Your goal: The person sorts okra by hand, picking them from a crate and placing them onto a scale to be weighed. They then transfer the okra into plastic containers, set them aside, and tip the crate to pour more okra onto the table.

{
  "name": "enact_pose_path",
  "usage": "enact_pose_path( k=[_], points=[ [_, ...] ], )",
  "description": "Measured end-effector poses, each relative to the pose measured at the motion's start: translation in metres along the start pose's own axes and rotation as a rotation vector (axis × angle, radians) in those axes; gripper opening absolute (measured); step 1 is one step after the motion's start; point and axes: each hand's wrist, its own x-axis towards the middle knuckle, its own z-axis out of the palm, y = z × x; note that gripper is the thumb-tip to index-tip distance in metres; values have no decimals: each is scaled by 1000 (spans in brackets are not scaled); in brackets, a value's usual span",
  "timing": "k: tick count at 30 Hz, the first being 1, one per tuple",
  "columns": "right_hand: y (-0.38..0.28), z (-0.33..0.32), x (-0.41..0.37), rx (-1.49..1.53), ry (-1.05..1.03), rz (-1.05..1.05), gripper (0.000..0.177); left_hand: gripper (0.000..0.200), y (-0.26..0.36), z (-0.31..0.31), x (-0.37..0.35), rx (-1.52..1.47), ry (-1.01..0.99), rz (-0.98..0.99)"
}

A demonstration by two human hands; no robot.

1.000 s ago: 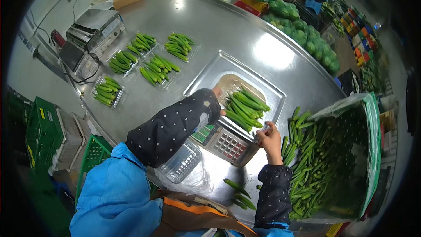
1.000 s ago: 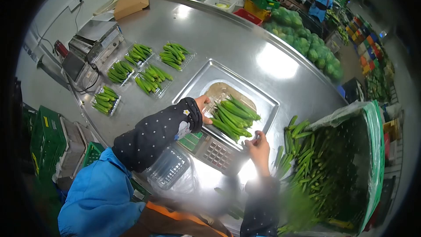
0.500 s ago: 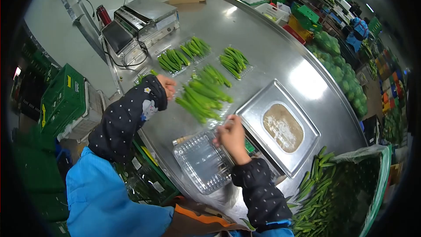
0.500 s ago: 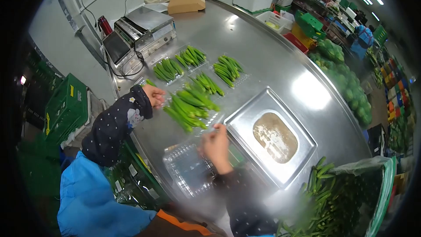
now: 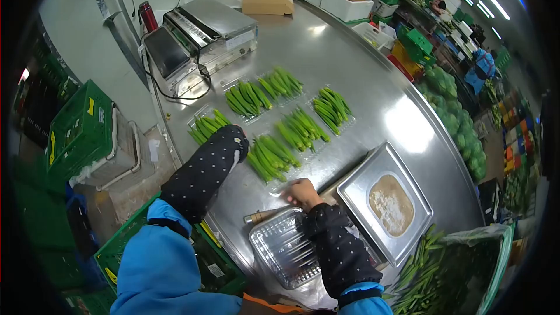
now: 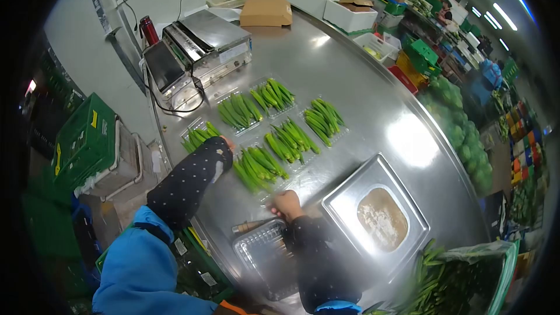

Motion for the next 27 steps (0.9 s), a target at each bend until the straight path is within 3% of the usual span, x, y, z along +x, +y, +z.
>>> enact_pose_path(
  k=[1, 3, 4, 6, 8, 9, 10, 11, 12, 13, 15, 17, 20, 22, 27],
  points=[
    [4, -4, 2, -8, 0, 2, 19, 58, -2, 9, 9, 20, 27, 5],
    [15, -10, -6, -100, 223, -164, 37, 58, -22, 33, 36, 86, 115, 59],
    [24, -12, -13, -576, 498, -426, 52, 58, -36, 46, 49, 150, 202, 124],
    [7, -9, -95, -668, 570, -793, 37, 52, 123, -34, -171, 277, 599, 404],
    [16, -13, -165, -707, 386, -943, 34, 45, 142, -34, -220, -130, 539, 683],
    [29, -13, -193, -801, 296, -905, 37, 45, 161, -39, -262, -238, 337, 684],
    [31, -8, -224, -961, 132, -736, 41, 37, 166, -36, -293, -183, 110, 705],
    [44, -3, -246, -1014, 70, -703, 45, 36, 178, -42, -318, 20, -225, 804],
    [65, -1, -256, -1013, 28, -699, 43, 37, 164, -22, -327, 6, -326, 1102],
    [86, 0, -263, -1006, -4, -687, 42, 36, 162, -12, -346, 115, -255, 1282],
    [126, 0, -268, -1105, 120, -769, 37, 32, 147, 8, -363, 226, -324, 1360],
    [150, -7, -261, -1165, 177, -952, 39, 27, 133, 26, -363, 298, -254, 1473],
    [146, -11, -252, -1266, 117, -1093, 23, 22, 139, 28, -367, 379, -226, 1536],
    [156, -10, -246, -1257, 278, -1265, 11, 20, 148, 22, -375, 416, -153, 1545],
    [176, -14, -233, -1151, 300, -1373, 10, 20, 156, 24, -387, 454, -82, 1545]
  ],
)
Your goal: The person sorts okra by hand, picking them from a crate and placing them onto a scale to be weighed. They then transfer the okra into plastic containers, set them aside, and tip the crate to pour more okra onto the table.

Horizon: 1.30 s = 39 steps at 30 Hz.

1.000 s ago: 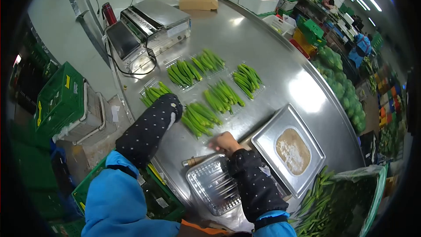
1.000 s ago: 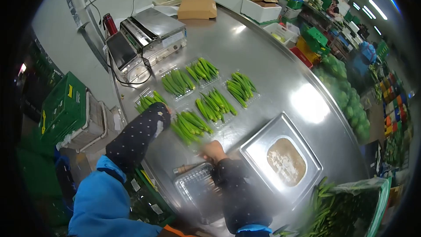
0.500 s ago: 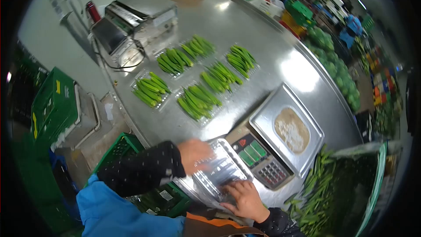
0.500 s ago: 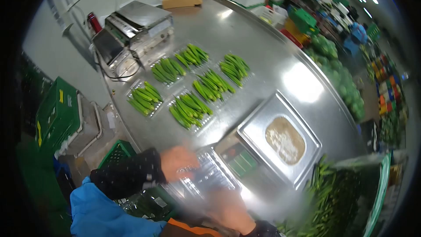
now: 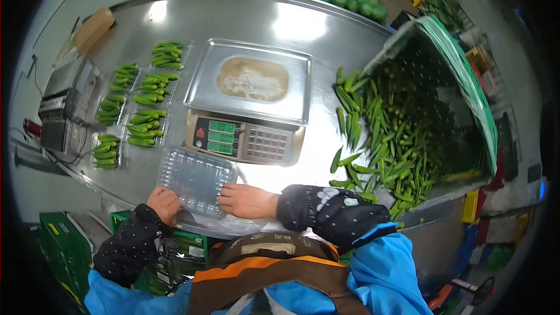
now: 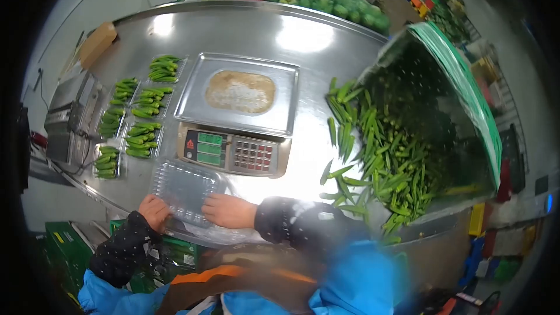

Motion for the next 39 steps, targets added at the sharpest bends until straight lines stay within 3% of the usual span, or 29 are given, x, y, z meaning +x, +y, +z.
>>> enact_pose_path(
  k=[5, 10, 12, 15, 17, 18, 19, 20, 22, 23, 25, 26, 28, 31, 35, 39],
  points=[
    [10, 0, 2, 16, 124, -47, 7, 21, 13, -2, 15, 54, 9, 13],
    [4, -27, 6, 125, 96, -36, 6, 23, 1, -12, 10, -103, -177, -39],
    [-3, -49, 2, 127, 77, -8, 8, 22, 23, -44, 36, -163, -126, -87],
    [-7, -92, -18, 136, 248, 75, 11, 16, 40, -78, 81, 14, 31, -63],
    [-7, -131, -39, 112, 520, 260, 31, 17, 43, -88, 120, 143, 138, 34],
    [-3, -145, -61, 135, 653, 373, 50, 17, 38, -81, 144, 172, 275, 85],
    [3, -148, -85, 155, 746, 561, 50, 18, 29, -75, 166, 194, 333, 106],
    [9, -147, -109, 315, 1065, 747, 38, 20, 21, -68, 188, 225, 369, 110],
    [44, -141, -183, 307, 1212, 1202, 10, 23, 0, -45, 228, 242, 414, 26],
    [58, -140, -216, 298, 1203, 1358, 7, 24, -10, -31, 242, 227, 424, -29],
    [93, -114, -287, -22, 1034, 1501, 12, 26, -35, 7, 259, 119, 360, -109],
    [100, -113, -297, -84, 960, 1551, 16, 26, -39, 18, 262, 123, 363, -115],
    [113, -113, -301, -198, 734, 1619, 24, 29, -39, 32, 268, 115, 188, -128],
    [132, -87, -304, -398, 560, 1626, 34, 33, -35, 38, 273, 150, 181, -118],
    [137, -89, -310, -77, 444, 1803, 42, 38, -31, 31, 281, 154, 169, -94],
    [132, -94, -301, -241, 289, 1827, 36, 29, 4, 1, 286, 210, 379, -21]
  ],
)
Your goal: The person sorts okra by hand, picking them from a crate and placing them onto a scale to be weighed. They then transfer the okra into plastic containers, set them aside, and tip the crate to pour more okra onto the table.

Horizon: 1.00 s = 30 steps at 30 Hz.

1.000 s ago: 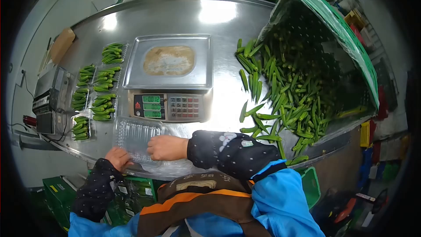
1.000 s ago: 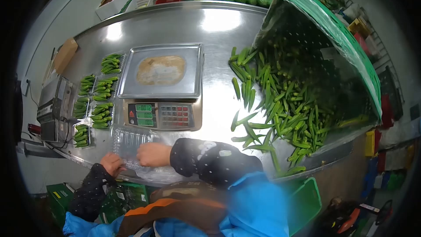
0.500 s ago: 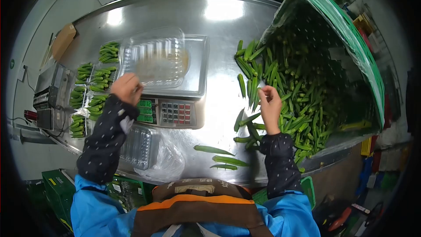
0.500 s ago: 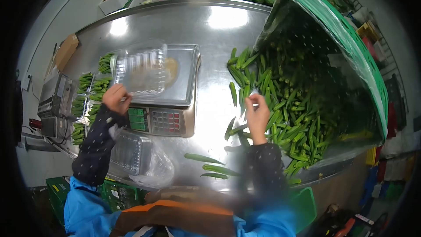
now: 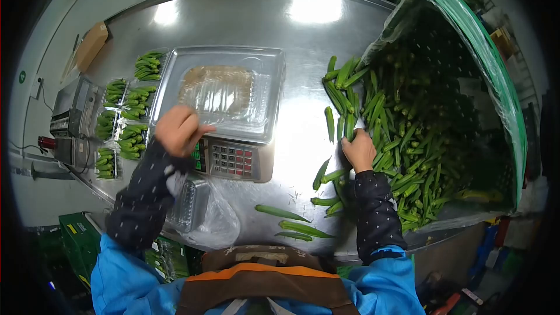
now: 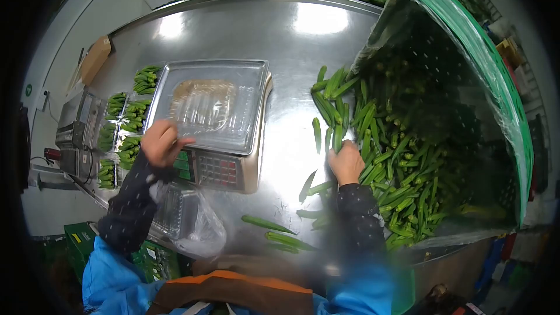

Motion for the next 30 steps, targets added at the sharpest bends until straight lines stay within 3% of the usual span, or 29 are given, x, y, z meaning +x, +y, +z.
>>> enact_pose_path(
  k=[1, 3, 4, 7, 9, 11, 13, 14, 17, 19, 20, 21, 25, 27, 30],
  points=[
    [2, -3, 1, 1, -1, 7, 36, 24, 16, -15, 0, -59, 85, 12],
    [8, -9, 1, 110, -34, 141, 32, 18, 39, -51, -26, -106, -27, 42],
    [28, -6, -1, 275, 4, 46, 30, 18, 49, -70, -39, -73, -87, -18],
    [44, -56, -43, 1147, -499, 271, 26, 20, 48, -94, -103, 23, -161, -190],
    [63, -93, -74, 1188, -672, 271, 40, 20, 40, -93, -153, 21, -224, -207],
    [100, -117, -109, 1121, -768, 207, 38, 21, 37, -89, -187, 20, -287, -229],
    [144, -130, -139, 1114, -815, 344, 40, 22, 38, -85, -207, -30, -336, -292],
    [138, -137, -142, 1159, -729, 378, 25, 22, 40, -85, -212, -31, -335, -301],
    [99, -133, -99, 1006, -579, 320, 11, 20, 37, -88, -218, -7, -369, -342],
    [46, -99, -49, 814, -228, 151, 19, 21, 35, -88, -219, -46, -426, -361],
    [24, -87, -24, 882, -218, 110, 21, 21, 37, -88, -218, -41, -419, -364],
    [17, -58, 8, 672, -18, -43, 23, 22, 39, -90, -218, -25, -419, -372],
    [-41, -9, 75, 212, 170, -486, 31, 27, 49, -94, -227, 2, -401, -463],
    [-52, 15, 89, -114, 136, -423, 33, 30, 57, -99, -229, -12, -388, -534],
    [-52, 35, 89, -190, 153, -406, 33, 27, 67, -101, -234, 24, -308, -662]
  ],
)
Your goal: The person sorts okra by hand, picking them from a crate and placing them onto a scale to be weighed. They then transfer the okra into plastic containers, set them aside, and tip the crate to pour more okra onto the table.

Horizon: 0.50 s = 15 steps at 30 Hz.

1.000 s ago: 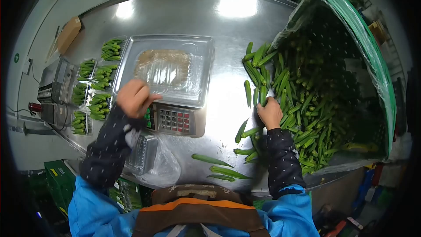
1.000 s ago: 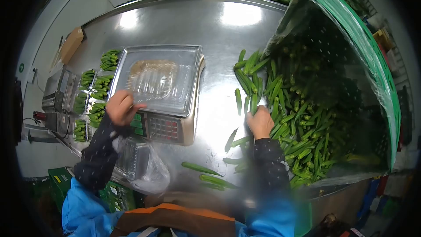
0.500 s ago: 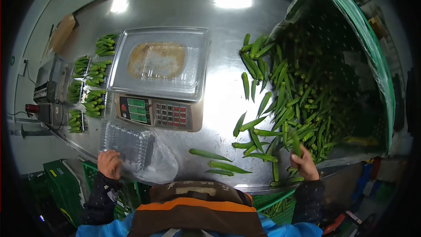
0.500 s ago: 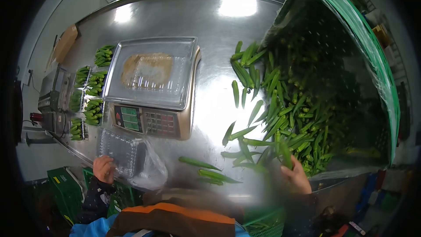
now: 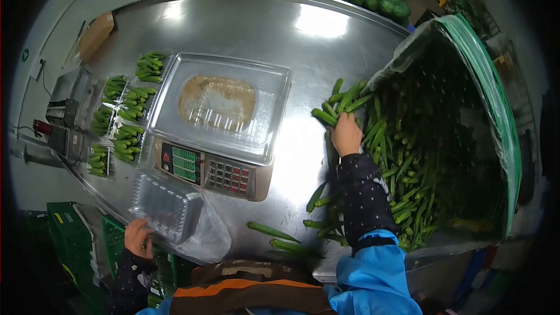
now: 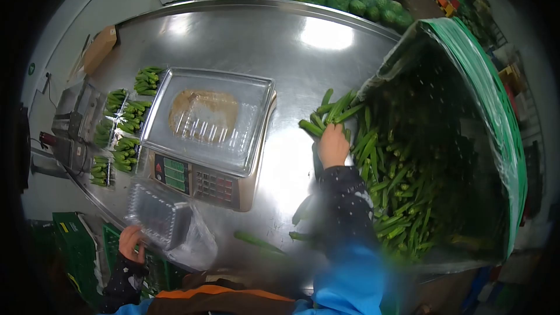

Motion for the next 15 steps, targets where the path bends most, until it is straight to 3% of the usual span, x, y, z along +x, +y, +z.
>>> enact_pose_path(
  k=[2, 7, 11, 14, 15],
  points=[
    [-9, -16, -10, 101, -117, 75, 33, 26, 6, 2, 1, -17, 20, -25],
    [-11, -41, -26, 228, -341, 37, 39, 23, 29, 6, 17, -123, 31, -44],
    [15, -53, -10, 314, 35, 392, 35, 21, 45, 4, 30, -173, 75, -56],
    [23, -56, 5, 158, -53, 458, 39, 21, 47, 4, 31, -191, 84, -62],
    [25, -44, 5, 76, -87, 375, 40, 21, 47, 5, 30, -204, 89, -63]
  ],
)
